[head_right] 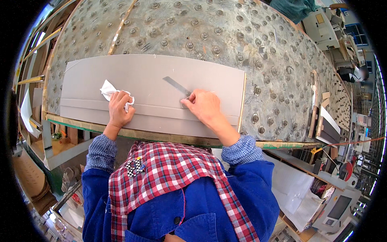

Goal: The person wipes a large, curved, light-gray panel with a white cloth, then uses a small metal scraper to remove residue from the surface and edges. The person repeatedly wipes the panel and scrapes along the seams and edges to clean off excess material.

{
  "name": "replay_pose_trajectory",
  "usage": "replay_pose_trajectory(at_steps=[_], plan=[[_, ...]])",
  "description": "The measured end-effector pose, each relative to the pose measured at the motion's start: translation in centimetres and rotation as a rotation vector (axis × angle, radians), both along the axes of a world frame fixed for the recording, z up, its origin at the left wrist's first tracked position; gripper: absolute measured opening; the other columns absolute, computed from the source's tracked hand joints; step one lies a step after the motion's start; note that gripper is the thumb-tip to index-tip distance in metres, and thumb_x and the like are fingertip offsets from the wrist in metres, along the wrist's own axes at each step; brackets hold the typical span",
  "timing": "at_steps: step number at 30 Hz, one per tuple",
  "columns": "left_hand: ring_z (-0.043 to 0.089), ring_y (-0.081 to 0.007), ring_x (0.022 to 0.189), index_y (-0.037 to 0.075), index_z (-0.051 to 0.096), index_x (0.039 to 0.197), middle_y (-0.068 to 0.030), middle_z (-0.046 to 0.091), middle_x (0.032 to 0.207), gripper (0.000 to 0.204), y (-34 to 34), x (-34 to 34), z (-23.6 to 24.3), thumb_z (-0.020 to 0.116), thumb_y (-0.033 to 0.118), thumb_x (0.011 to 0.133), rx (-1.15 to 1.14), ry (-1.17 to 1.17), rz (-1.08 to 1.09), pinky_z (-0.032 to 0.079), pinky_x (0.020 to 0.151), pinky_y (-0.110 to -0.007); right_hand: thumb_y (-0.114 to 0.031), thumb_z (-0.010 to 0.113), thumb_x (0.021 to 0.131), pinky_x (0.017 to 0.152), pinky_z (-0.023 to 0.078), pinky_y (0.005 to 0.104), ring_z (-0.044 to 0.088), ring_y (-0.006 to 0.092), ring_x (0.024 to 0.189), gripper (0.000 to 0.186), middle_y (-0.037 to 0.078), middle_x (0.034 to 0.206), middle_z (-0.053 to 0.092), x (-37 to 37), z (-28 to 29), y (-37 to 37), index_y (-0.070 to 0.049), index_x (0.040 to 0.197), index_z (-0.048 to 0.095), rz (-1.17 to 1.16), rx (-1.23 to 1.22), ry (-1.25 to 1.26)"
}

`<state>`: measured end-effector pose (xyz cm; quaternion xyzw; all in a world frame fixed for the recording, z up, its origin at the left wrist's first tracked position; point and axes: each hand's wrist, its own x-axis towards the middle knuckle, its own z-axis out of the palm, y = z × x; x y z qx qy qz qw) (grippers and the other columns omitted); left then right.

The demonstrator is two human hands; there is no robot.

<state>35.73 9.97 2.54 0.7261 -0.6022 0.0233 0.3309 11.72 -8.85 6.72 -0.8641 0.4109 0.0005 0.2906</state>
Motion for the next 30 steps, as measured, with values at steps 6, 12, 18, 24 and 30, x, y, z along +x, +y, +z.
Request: replay_pose_trajectory(at_steps=[6, 12, 18, 24, 30], plan=[[0.048, -0.028, 0.073, 0.008, 0.051, 0.072, -0.0069, 0.05, 0.079, 0.014, -0.5, 0.2, -0.1, 0.058, 0.01, 0.059, -0.003, 0.002, -0.001, 0.038, 0.068, -0.038, -0.03, 0.072, 0.078, 0.061, 0.051, 0.0352, 0.066, 0.0215, 0.066, 0.023, 0.007, 0.071, 0.068, 1.1, -1.2, 1.8, -0.008, 0.077, 0.068, 0.012, -0.02, 0.02], [0.048, -0.0276, 0.073, 0.008, 0.051, 0.072, -0.0067, 0.05, 0.079, 0.015, -0.7, 0.4, -0.6, 0.058, 0.009, 0.059, -0.016, 0.002, -0.008, 0.038, 0.067, -0.038, -0.02, 0.067, 0.078, 0.06, 0.051, 0.0392, 0.064, 0.0293, 0.064, 0.014, 0.01, 0.069, 0.066, 0.6, -2.4, 1.3, -0.007, 0.074, 0.065, -0.083, 0.006, -0.194], [0.048, -0.0279, 0.074, 0.007, 0.051, 0.072, -0.007, 0.049, 0.079, 0.016, -0.8, 0.5, -0.6, 0.058, 0.008, 0.058, 0.009, 0.006, -0.002, 0.037, 0.067, -0.038, -0.022, 0.067, 0.081, 0.062, 0.051, 0.0382, 0.065, 0.0268, 0.065, 0.014, 0.01, 0.073, 0.067, -3.6, -2.7, -4.8, -0.008, 0.078, 0.065, -0.326, -0.274, -0.289], [0.048, -0.029, 0.075, 0.007, 0.05, 0.072, -0.0081, 0.05, 0.079, 0.016, -0.9, 0.3, -0.5, 0.057, 0.007, 0.057, 0.001, 0.011, -0.002, 0.037, 0.068, -0.039, -0.026, 0.065, 0.082, 0.065, 0.051, 0.038, 0.066, 0.0261, 0.069, 0.018, 0.008, 0.076, 0.069, -10.2, -1.2, -13.2, -0.008, 0.082, 0.066, -0.565, -0.483, -0.164], [0.047, -0.0294, 0.075, 0.007, 0.049, 0.072, -0.0088, 0.049, 0.079, 0.017, -0.9, 0.1, -0.1, 0.056, 0.006, 0.057, 0.011, 0.018, -0.003, 0.037, 0.069, -0.039, -0.024, 0.063, 0.084, 0.07, 0.051, 0.0407, 0.067, 0.0294, 0.079, 0.018, 0.01, 0.083, 0.07, -17.4, 2.1, -19.6, -0.008, 0.089, 0.067, -0.849, -0.701, 0.055]])
